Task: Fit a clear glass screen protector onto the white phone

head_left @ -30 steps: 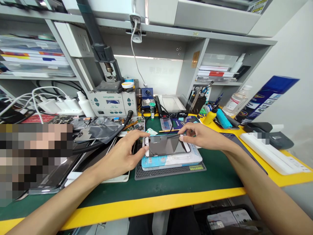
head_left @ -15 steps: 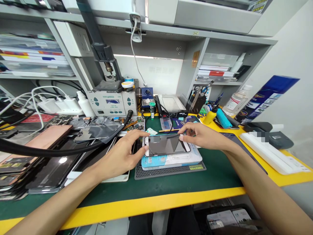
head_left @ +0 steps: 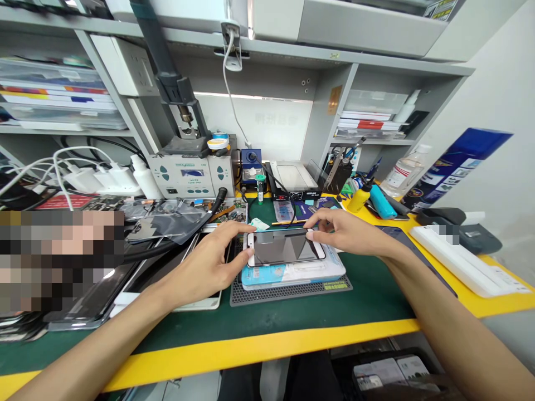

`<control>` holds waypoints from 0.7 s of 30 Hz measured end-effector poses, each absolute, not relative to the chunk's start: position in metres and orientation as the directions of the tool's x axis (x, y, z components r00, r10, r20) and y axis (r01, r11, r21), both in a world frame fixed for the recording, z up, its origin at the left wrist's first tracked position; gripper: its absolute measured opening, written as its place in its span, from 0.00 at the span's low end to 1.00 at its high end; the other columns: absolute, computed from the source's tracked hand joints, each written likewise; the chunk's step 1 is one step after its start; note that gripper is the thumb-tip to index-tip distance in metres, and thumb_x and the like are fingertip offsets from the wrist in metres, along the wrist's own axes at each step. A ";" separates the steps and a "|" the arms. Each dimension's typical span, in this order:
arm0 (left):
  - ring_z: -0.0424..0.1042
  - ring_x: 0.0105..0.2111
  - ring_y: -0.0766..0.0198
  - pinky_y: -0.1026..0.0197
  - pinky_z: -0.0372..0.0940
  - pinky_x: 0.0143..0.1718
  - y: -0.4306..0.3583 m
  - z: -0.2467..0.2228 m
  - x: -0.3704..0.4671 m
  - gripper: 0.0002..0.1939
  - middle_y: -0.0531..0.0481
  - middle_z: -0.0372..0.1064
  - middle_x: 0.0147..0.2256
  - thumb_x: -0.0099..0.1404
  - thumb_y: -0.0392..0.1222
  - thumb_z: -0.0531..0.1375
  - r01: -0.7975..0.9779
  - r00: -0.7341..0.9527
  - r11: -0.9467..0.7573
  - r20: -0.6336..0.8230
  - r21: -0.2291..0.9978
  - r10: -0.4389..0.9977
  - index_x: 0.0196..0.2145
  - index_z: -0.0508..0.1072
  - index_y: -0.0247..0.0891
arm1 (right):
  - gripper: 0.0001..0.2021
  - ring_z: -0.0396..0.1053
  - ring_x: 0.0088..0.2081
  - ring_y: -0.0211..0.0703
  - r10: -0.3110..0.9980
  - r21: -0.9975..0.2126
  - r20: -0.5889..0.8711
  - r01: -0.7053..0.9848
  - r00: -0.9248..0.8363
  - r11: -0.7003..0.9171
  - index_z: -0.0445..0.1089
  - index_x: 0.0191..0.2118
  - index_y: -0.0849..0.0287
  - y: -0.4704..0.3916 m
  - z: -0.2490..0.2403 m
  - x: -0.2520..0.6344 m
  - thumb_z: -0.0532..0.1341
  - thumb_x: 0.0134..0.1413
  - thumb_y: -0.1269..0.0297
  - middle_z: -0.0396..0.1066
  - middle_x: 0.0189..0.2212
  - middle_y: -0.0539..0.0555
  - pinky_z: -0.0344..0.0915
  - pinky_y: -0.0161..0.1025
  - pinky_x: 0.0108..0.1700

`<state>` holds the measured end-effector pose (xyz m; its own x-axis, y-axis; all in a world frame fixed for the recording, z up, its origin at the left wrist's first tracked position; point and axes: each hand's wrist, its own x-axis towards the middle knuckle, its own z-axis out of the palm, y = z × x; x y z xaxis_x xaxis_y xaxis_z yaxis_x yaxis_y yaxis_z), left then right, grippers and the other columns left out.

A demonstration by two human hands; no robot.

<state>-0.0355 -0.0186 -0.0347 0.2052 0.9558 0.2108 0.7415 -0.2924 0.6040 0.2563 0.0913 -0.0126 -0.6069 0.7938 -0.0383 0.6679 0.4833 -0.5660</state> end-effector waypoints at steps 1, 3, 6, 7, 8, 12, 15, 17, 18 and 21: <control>0.73 0.48 0.52 0.57 0.71 0.40 -0.019 -0.035 -0.035 0.22 0.44 0.69 0.57 0.70 0.55 0.56 0.741 0.205 -0.293 0.212 0.604 0.956 0.57 0.68 0.44 | 0.18 0.66 0.29 0.42 0.794 -0.564 -0.039 0.670 -0.606 0.483 0.74 0.45 0.58 0.091 -0.013 0.256 0.62 0.59 0.49 0.70 0.30 0.52 0.60 0.38 0.31; 0.74 0.47 0.52 0.56 0.71 0.41 -0.019 -0.035 -0.035 0.22 0.43 0.69 0.57 0.70 0.55 0.55 0.739 0.206 -0.297 0.216 0.604 0.954 0.57 0.68 0.44 | 0.18 0.66 0.29 0.42 0.795 -0.561 -0.036 0.670 -0.606 0.485 0.74 0.45 0.57 0.092 -0.013 0.256 0.62 0.59 0.48 0.70 0.30 0.52 0.60 0.38 0.31; 0.74 0.47 0.52 0.57 0.70 0.38 -0.019 -0.035 -0.035 0.22 0.43 0.70 0.57 0.70 0.55 0.55 0.739 0.208 -0.300 0.220 0.603 0.953 0.57 0.68 0.44 | 0.18 0.66 0.29 0.42 0.793 -0.560 -0.026 0.666 -0.609 0.493 0.74 0.45 0.57 0.093 -0.014 0.257 0.61 0.59 0.48 0.70 0.30 0.52 0.60 0.38 0.31; 0.73 0.47 0.52 0.58 0.70 0.37 -0.018 -0.035 -0.035 0.22 0.43 0.70 0.56 0.70 0.55 0.55 0.739 0.207 -0.300 0.220 0.604 0.953 0.57 0.68 0.44 | 0.18 0.66 0.29 0.43 0.792 -0.559 -0.023 0.665 -0.610 0.495 0.74 0.45 0.57 0.093 -0.014 0.257 0.61 0.59 0.48 0.70 0.30 0.52 0.60 0.38 0.31; 0.73 0.47 0.52 0.58 0.70 0.36 -0.018 -0.035 -0.035 0.22 0.43 0.70 0.56 0.70 0.55 0.55 0.739 0.206 -0.298 0.218 0.605 0.954 0.57 0.68 0.44 | 0.18 0.67 0.29 0.43 0.792 -0.557 -0.022 0.665 -0.610 0.497 0.75 0.45 0.57 0.093 -0.014 0.257 0.61 0.59 0.48 0.70 0.30 0.52 0.60 0.38 0.31; 0.73 0.48 0.53 0.59 0.70 0.36 -0.018 -0.035 -0.034 0.22 0.44 0.69 0.57 0.70 0.55 0.55 0.737 0.208 -0.297 0.214 0.607 0.954 0.57 0.68 0.44 | 0.18 0.67 0.30 0.43 0.796 -0.549 -0.021 0.673 -0.605 0.496 0.75 0.45 0.57 0.093 -0.013 0.257 0.62 0.59 0.49 0.71 0.30 0.53 0.61 0.38 0.32; 0.72 0.49 0.52 0.58 0.70 0.38 -0.018 -0.035 -0.035 0.22 0.44 0.69 0.57 0.70 0.55 0.56 0.739 0.209 -0.298 0.215 0.604 0.954 0.57 0.68 0.44 | 0.18 0.66 0.30 0.43 0.797 -0.554 -0.026 0.672 -0.604 0.491 0.75 0.45 0.58 0.092 -0.012 0.256 0.61 0.59 0.48 0.71 0.31 0.53 0.61 0.39 0.32; 0.73 0.48 0.52 0.57 0.69 0.38 -0.018 -0.036 -0.036 0.22 0.44 0.69 0.56 0.70 0.55 0.56 0.741 0.207 -0.295 0.213 0.603 0.955 0.57 0.68 0.44 | 0.18 0.66 0.30 0.43 0.797 -0.559 -0.031 0.672 -0.603 0.486 0.74 0.45 0.57 0.092 -0.012 0.255 0.61 0.59 0.48 0.71 0.31 0.52 0.61 0.39 0.31; 0.73 0.46 0.53 0.58 0.69 0.37 -0.018 -0.036 -0.036 0.22 0.44 0.69 0.56 0.70 0.55 0.56 0.742 0.206 -0.293 0.211 0.603 0.955 0.57 0.68 0.44 | 0.18 0.66 0.30 0.43 0.798 -0.561 -0.033 0.672 -0.602 0.484 0.74 0.45 0.57 0.091 -0.013 0.255 0.61 0.59 0.48 0.71 0.30 0.52 0.61 0.39 0.31; 0.74 0.44 0.54 0.59 0.68 0.31 -0.018 -0.036 -0.036 0.22 0.44 0.69 0.56 0.70 0.55 0.56 0.744 0.204 -0.289 0.206 0.602 0.957 0.57 0.68 0.44 | 0.18 0.67 0.29 0.43 0.801 -0.560 -0.034 0.675 -0.598 0.480 0.74 0.45 0.57 0.091 -0.012 0.255 0.61 0.58 0.48 0.71 0.30 0.52 0.61 0.39 0.31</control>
<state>-0.0357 -0.0185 -0.0359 0.2044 0.9570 0.2059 0.7443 -0.2886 0.6023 0.2547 0.0905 -0.0124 -0.5982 0.8006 -0.0339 0.6748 0.4804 -0.5602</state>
